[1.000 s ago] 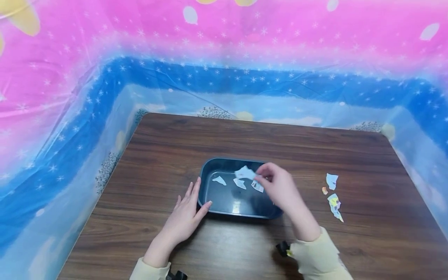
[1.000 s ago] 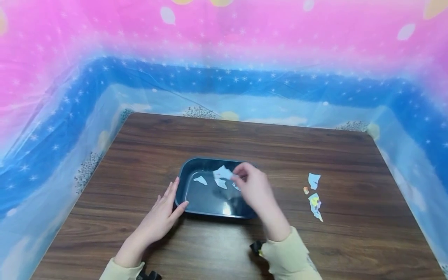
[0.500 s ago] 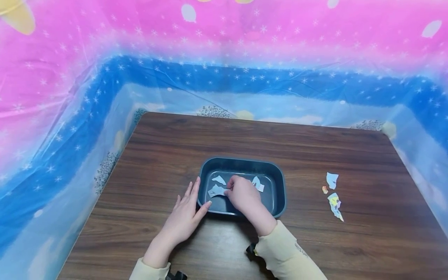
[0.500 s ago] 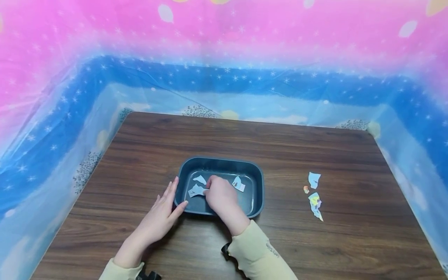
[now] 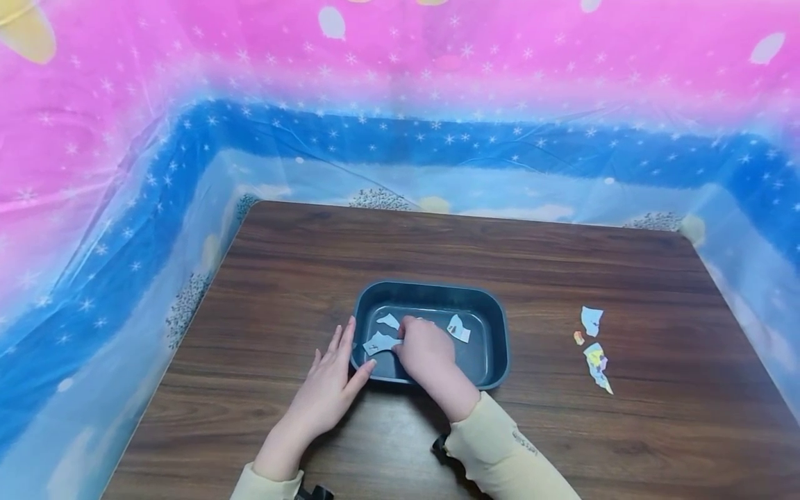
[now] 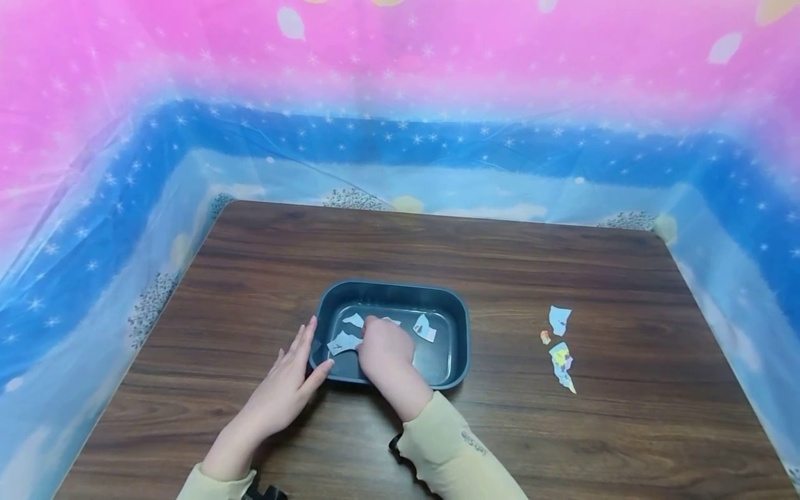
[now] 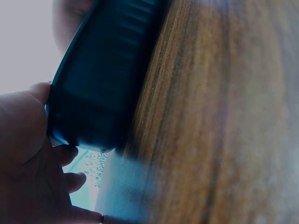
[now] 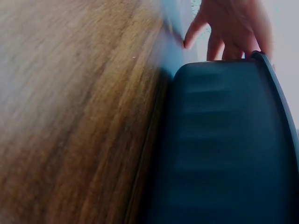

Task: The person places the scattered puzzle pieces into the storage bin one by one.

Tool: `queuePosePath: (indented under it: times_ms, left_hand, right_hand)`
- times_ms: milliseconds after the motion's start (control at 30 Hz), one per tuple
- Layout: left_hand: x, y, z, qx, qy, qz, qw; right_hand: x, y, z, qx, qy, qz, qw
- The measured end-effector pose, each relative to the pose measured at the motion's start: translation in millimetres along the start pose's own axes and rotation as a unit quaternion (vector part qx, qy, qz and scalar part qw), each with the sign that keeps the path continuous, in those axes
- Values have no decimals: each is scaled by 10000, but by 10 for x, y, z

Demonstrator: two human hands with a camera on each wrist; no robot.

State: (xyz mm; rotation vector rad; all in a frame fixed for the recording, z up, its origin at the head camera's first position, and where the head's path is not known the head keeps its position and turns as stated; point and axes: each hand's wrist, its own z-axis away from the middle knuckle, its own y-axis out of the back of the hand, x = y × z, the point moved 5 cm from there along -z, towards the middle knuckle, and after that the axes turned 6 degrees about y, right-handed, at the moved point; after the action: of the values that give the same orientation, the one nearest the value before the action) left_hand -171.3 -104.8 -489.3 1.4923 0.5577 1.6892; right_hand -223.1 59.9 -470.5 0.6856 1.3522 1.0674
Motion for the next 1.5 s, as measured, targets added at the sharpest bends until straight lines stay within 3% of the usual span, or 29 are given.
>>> queuePosePath:
  times_ms: [233, 500, 667, 867, 1033, 1200, 1333, 1500]
  left_hand:
    - [-2, 5, 10, -7, 15, 8, 10000]
    - [-4, 1, 13, 57, -54, -16, 10000]
    - [6, -5, 3, 97, -88, -71, 9999]
    - [-7, 4, -5, 59, -43, -36, 10000]
    - [-4, 8, 4, 61, -41, -23, 10000]
    - [-2, 5, 11, 94, -40, -38, 9999]
    - [5, -3, 10, 106, -51, -40, 9999]
    - [11, -2, 5, 139, -39, -17, 9999]
  right_hand:
    - [-1, 92, 58, 140, 2, -44, 9999]
    - [179, 631, 291, 990, 105, -643, 9929]
    - [542, 1003, 467, 1594, -53, -909, 9830]
    - [1270, 1279, 562, 2006, -627, -960, 9729]
    - [1931, 1335, 589, 1830, -1295, -758, 9716]
    - [2440, 1199, 607, 1035, -2019, -537, 9724]
    - [2650, 1110, 626, 650, -2295, -551, 9696]
    - [2733, 1090, 621, 619, -2374, -488, 9682]
